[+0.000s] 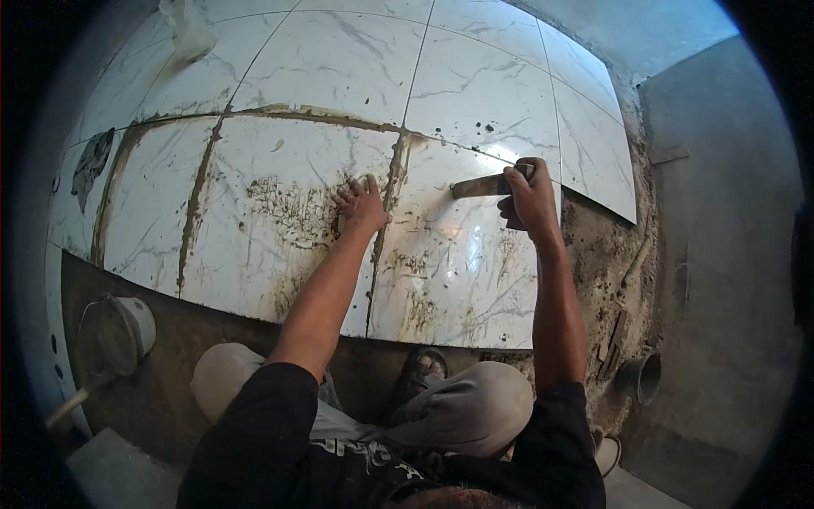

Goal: Apply adhesive or grout to floor tiles using a wooden tool and clean the surface.

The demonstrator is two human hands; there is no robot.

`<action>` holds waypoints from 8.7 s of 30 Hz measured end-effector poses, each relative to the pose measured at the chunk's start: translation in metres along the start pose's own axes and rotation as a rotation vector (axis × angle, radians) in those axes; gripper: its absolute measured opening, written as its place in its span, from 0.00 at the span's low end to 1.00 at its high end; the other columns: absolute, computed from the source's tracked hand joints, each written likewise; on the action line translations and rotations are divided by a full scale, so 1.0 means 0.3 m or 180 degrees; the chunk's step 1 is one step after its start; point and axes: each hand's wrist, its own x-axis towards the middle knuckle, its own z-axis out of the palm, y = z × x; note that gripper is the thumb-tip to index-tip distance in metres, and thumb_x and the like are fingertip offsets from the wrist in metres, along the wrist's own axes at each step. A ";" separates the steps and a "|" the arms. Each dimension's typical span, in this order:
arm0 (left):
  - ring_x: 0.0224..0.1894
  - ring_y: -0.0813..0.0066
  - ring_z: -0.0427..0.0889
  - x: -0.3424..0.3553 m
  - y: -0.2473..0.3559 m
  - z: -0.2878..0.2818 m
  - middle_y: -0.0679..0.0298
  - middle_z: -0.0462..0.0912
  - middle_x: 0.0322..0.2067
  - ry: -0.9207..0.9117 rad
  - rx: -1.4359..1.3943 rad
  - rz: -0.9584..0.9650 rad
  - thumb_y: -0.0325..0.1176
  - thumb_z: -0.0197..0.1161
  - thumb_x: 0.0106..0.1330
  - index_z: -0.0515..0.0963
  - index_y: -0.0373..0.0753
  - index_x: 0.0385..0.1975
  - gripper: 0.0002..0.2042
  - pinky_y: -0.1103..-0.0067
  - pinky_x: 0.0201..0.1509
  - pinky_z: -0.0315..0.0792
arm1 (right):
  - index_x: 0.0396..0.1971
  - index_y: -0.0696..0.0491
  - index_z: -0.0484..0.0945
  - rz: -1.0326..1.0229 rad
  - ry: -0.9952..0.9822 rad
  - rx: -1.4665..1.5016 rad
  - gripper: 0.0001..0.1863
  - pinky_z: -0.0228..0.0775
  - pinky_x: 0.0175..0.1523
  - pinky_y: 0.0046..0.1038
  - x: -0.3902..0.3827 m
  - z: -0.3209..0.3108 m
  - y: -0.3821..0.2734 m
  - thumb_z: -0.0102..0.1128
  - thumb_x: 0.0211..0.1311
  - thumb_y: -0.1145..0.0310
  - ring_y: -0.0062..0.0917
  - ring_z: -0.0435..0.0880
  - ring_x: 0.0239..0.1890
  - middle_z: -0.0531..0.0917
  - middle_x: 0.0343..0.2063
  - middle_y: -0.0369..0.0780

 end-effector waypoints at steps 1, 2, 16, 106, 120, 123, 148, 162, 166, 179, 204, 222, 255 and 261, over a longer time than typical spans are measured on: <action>0.67 0.37 0.48 -0.010 -0.003 -0.001 0.42 0.41 0.67 0.0008 0.0056 -0.0022 0.48 0.71 0.48 0.37 0.44 0.69 0.54 0.46 0.67 0.33 | 0.45 0.59 0.64 -0.0166 0.0059 0.0128 0.17 0.70 0.16 0.23 -0.017 -0.006 -0.012 0.53 0.64 0.64 0.20 0.75 0.15 0.77 0.28 0.42; 0.67 0.37 0.48 -0.011 -0.006 -0.010 0.42 0.41 0.67 0.0003 0.0056 -0.0050 0.48 0.71 0.48 0.37 0.44 0.69 0.54 0.46 0.67 0.33 | 0.45 0.59 0.64 -0.0331 0.0117 0.0258 0.17 0.70 0.17 0.23 -0.028 -0.009 -0.027 0.53 0.64 0.63 0.20 0.76 0.15 0.76 0.28 0.42; 0.65 0.34 0.51 0.007 -0.021 0.019 0.41 0.40 0.67 0.0042 0.0127 -0.0035 0.50 0.70 0.49 0.38 0.42 0.69 0.53 0.45 0.67 0.35 | 0.44 0.57 0.63 -0.0105 -0.0206 -0.0006 0.15 0.70 0.15 0.23 0.069 0.095 -0.057 0.52 0.63 0.65 0.21 0.76 0.14 0.76 0.26 0.43; 0.68 0.35 0.40 0.021 0.002 0.027 0.45 0.36 0.68 0.0067 -0.0004 -0.0154 0.48 0.68 0.51 0.36 0.39 0.68 0.53 0.41 0.65 0.33 | 0.44 0.59 0.63 -0.0609 -0.0208 0.0463 0.15 0.71 0.17 0.24 0.158 0.183 -0.141 0.52 0.63 0.66 0.22 0.77 0.15 0.77 0.26 0.43; 0.67 0.34 0.42 0.017 -0.021 0.045 0.44 0.37 0.68 0.0182 0.0121 -0.0178 0.47 0.67 0.51 0.38 0.39 0.68 0.51 0.43 0.65 0.35 | 0.43 0.59 0.63 -0.0701 -0.0211 0.0382 0.16 0.71 0.17 0.23 0.157 0.207 -0.145 0.53 0.62 0.66 0.22 0.77 0.16 0.76 0.26 0.43; 0.67 0.31 0.41 -0.001 0.002 0.031 0.42 0.39 0.68 0.0209 -0.0053 -0.0042 0.43 0.60 0.57 0.41 0.36 0.68 0.44 0.45 0.66 0.32 | 0.44 0.58 0.63 -0.0448 -0.0214 0.0154 0.16 0.71 0.16 0.23 0.156 0.215 -0.138 0.54 0.62 0.66 0.21 0.77 0.15 0.76 0.26 0.43; 0.67 0.32 0.41 0.033 -0.001 0.067 0.45 0.36 0.68 0.0077 0.0048 -0.0131 0.47 0.67 0.51 0.37 0.40 0.69 0.52 0.43 0.66 0.32 | 0.43 0.60 0.61 -0.0373 -0.0326 -0.0041 0.16 0.71 0.16 0.25 0.191 0.220 -0.127 0.51 0.62 0.67 0.24 0.77 0.16 0.76 0.26 0.46; 0.67 0.35 0.42 0.038 -0.017 0.067 0.46 0.37 0.68 0.0306 0.0072 -0.0034 0.49 0.68 0.50 0.39 0.39 0.68 0.51 0.45 0.66 0.35 | 0.45 0.60 0.61 -0.0815 -0.0034 0.0306 0.16 0.71 0.16 0.25 0.176 0.162 -0.161 0.52 0.62 0.68 0.25 0.78 0.15 0.77 0.27 0.48; 0.68 0.37 0.43 0.031 0.001 0.051 0.46 0.37 0.68 0.0289 0.0035 -0.0201 0.49 0.67 0.51 0.39 0.40 0.68 0.51 0.45 0.67 0.36 | 0.43 0.60 0.62 -0.0511 -0.0308 -0.0179 0.16 0.72 0.16 0.26 0.254 0.213 -0.128 0.52 0.62 0.67 0.26 0.78 0.15 0.78 0.27 0.48; 0.67 0.35 0.44 0.020 -0.012 0.054 0.46 0.39 0.68 0.0239 0.0122 -0.0143 0.49 0.68 0.50 0.39 0.40 0.68 0.52 0.46 0.67 0.40 | 0.41 0.63 0.62 -0.0858 -0.0304 0.0279 0.16 0.72 0.16 0.25 0.239 0.188 -0.236 0.52 0.62 0.67 0.26 0.78 0.15 0.77 0.24 0.46; 0.67 0.36 0.46 0.014 -0.019 0.026 0.46 0.36 0.68 0.0139 0.0007 -0.0140 0.47 0.69 0.49 0.39 0.39 0.68 0.52 0.45 0.66 0.36 | 0.41 0.63 0.63 -0.0874 -0.0062 0.0089 0.15 0.73 0.17 0.27 0.220 0.144 -0.152 0.51 0.61 0.69 0.26 0.80 0.16 0.78 0.24 0.49; 0.67 0.32 0.39 0.008 0.028 0.019 0.44 0.37 0.68 0.0058 -0.0057 -0.0124 0.43 0.62 0.57 0.37 0.37 0.68 0.46 0.47 0.67 0.32 | 0.41 0.61 0.63 -0.0308 -0.0330 0.0118 0.14 0.75 0.18 0.25 0.293 0.114 -0.086 0.51 0.63 0.67 0.25 0.79 0.17 0.77 0.22 0.44; 0.66 0.28 0.39 0.049 -0.013 0.077 0.43 0.37 0.68 0.0325 -0.0011 -0.0092 0.46 0.66 0.53 0.39 0.38 0.68 0.49 0.44 0.66 0.34 | 0.44 0.60 0.63 -0.0460 -0.0522 -0.0103 0.15 0.71 0.18 0.22 0.074 0.101 -0.116 0.51 0.65 0.66 0.22 0.79 0.17 0.78 0.26 0.45; 0.67 0.32 0.40 0.008 0.013 0.056 0.44 0.38 0.68 0.0321 -0.0255 -0.0038 0.40 0.59 0.57 0.40 0.36 0.68 0.43 0.45 0.66 0.31 | 0.46 0.59 0.63 -0.0360 -0.0733 -0.0028 0.17 0.70 0.18 0.22 -0.049 0.047 -0.063 0.52 0.64 0.65 0.21 0.78 0.17 0.78 0.27 0.45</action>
